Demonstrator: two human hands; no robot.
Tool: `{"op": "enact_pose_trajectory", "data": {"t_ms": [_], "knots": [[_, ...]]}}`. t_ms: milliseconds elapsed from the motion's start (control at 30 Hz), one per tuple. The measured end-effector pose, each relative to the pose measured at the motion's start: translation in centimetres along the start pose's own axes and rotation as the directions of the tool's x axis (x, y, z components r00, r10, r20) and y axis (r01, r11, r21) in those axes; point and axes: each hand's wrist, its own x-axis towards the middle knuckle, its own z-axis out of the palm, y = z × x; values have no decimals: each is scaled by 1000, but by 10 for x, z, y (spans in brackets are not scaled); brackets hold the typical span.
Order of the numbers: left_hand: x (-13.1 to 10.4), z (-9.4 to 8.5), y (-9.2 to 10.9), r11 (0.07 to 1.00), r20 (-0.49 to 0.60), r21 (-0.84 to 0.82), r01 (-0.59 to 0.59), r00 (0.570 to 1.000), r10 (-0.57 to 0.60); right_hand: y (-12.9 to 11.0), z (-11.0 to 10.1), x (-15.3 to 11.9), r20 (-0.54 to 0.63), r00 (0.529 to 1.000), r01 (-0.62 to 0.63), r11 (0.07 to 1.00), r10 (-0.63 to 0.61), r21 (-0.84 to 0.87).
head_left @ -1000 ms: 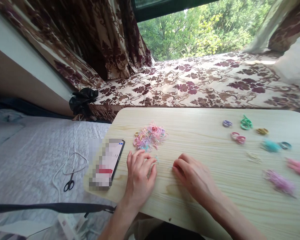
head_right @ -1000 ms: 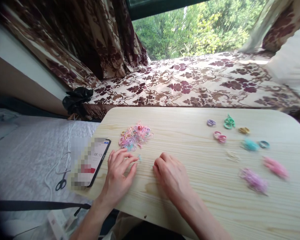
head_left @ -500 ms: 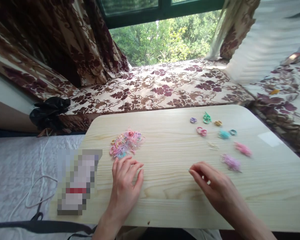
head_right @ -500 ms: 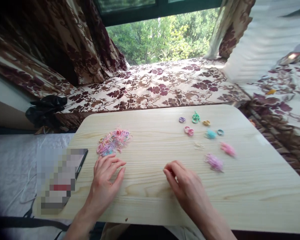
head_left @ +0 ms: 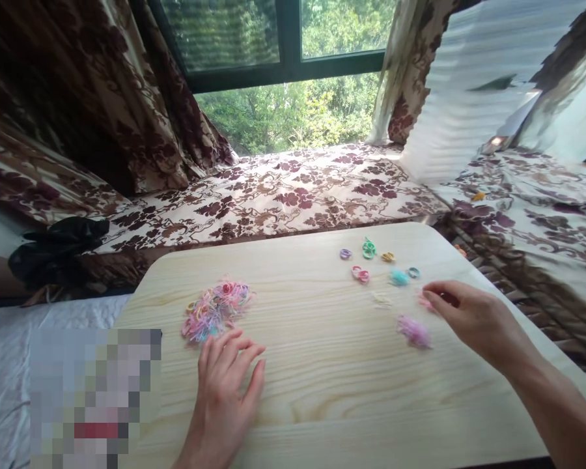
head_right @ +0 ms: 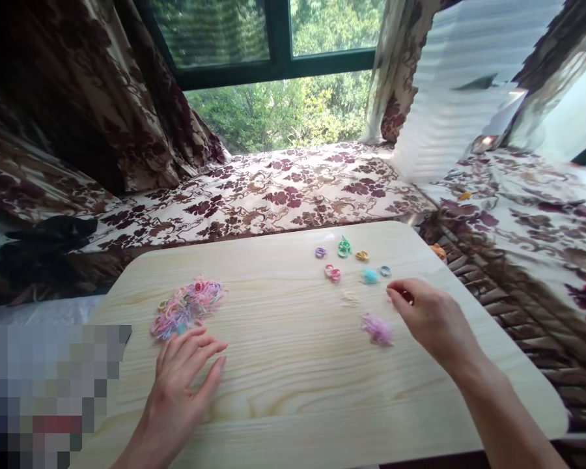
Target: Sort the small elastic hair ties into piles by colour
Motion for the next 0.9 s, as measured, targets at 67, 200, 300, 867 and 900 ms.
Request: {"op": "enact_pose_trajectory", "data": {"t_ms": [67,200,300,867,900], "knots": [[-1,-1,-2,1000,-10,-5,8,1000,-8,1,4,16,15,1000,13,998,-12,-54],[-5,-4,-6,999,-6,6,44,999,-44,3,17,32,33,999,4,993,0,-119],[-8,-4,-9,998,3,25,66,998,-66,4,25,34,62,998,5,988,4,-152],[-9,-18,-23,978,-5,31,207,978,-207,-51,2,-2,-12,998,54,994,-56,-99],[-9,-20,-25,973,-20,39,229,973,-228,-61,8,-8,-27,994,105,993,-107,-62]]}}
